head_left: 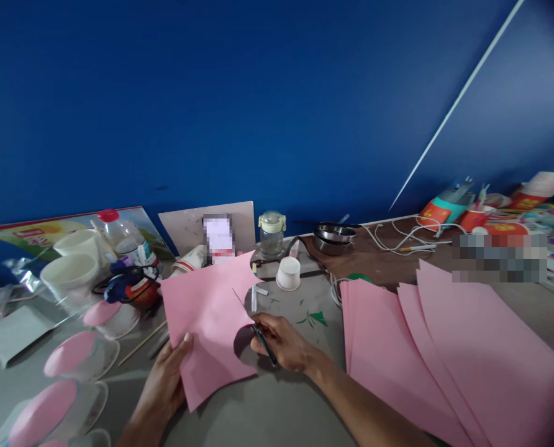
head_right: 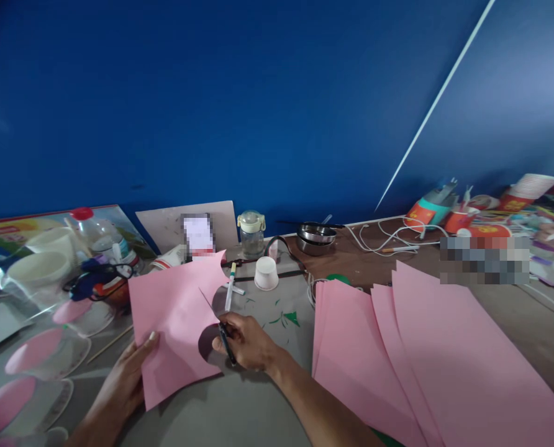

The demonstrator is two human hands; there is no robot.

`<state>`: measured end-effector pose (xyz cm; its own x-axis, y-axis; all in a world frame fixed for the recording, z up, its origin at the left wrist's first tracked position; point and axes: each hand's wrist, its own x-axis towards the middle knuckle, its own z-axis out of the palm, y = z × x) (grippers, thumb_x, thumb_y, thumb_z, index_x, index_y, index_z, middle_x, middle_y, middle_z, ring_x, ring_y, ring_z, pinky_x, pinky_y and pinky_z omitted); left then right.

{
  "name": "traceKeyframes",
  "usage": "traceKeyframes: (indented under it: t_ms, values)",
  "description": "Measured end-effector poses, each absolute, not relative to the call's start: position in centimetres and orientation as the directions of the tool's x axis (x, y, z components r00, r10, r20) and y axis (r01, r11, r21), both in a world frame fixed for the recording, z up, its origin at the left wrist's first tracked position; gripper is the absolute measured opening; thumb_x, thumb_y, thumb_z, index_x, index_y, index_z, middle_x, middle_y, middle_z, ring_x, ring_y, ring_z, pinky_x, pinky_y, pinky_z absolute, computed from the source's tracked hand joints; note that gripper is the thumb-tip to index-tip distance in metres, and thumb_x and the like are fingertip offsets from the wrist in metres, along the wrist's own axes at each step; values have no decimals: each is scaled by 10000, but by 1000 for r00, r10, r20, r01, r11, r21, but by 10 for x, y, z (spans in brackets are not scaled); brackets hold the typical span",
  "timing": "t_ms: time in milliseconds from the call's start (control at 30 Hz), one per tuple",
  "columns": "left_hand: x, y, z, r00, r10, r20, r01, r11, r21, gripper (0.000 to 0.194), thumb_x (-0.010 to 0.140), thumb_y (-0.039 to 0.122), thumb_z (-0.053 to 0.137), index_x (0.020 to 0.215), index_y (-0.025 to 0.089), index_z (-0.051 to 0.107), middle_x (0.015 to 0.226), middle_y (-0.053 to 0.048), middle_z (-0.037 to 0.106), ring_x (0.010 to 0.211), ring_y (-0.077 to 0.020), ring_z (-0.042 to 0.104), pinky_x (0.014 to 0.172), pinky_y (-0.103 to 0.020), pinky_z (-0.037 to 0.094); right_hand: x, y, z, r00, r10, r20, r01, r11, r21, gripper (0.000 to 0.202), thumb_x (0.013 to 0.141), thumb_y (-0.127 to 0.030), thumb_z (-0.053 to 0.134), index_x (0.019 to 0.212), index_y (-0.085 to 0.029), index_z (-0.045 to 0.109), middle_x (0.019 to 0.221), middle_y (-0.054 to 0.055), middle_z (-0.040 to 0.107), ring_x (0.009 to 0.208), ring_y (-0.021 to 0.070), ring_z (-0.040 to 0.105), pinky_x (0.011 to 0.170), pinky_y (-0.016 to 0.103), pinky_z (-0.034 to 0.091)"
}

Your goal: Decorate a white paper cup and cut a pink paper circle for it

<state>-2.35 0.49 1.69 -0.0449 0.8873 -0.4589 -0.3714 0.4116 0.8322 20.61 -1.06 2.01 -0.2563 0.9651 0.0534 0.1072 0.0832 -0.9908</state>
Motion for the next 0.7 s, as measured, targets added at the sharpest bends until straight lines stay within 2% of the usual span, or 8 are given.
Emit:
traceKeyframes:
  t_ms: [100,367,700]
  values:
    - [-23,4,17,-48,883,-467,-387,415,823,181,715,133,720,882,152,652,640,-41,707,504,-207,684,478,-276,574,205,-11,19,-302,953,23,91,53,-994,163,787,-313,595,771,-193,486,631,-64,342,566,92,290,520,230,256]
    - [-19,4,22,-40,883,-467,-392,416,821,204,686,137,740,863,150,640,612,-34,700,487,-209,675,457,-279,566,200,-15,24,-281,959,38,-16,35,-999,197,823,-324,575,748,-205,437,633,-66,301,568,93,268,517,236,232]
    - [-21,4,18,-44,885,-464,-397,411,821,272,665,148,766,903,163,634,637,-30,711,498,-206,683,462,-268,571,194,-15,16,-266,963,46,-68,29,-997,260,834,-395,586,748,-204,432,612,-70,330,547,84,287,503,225,258]
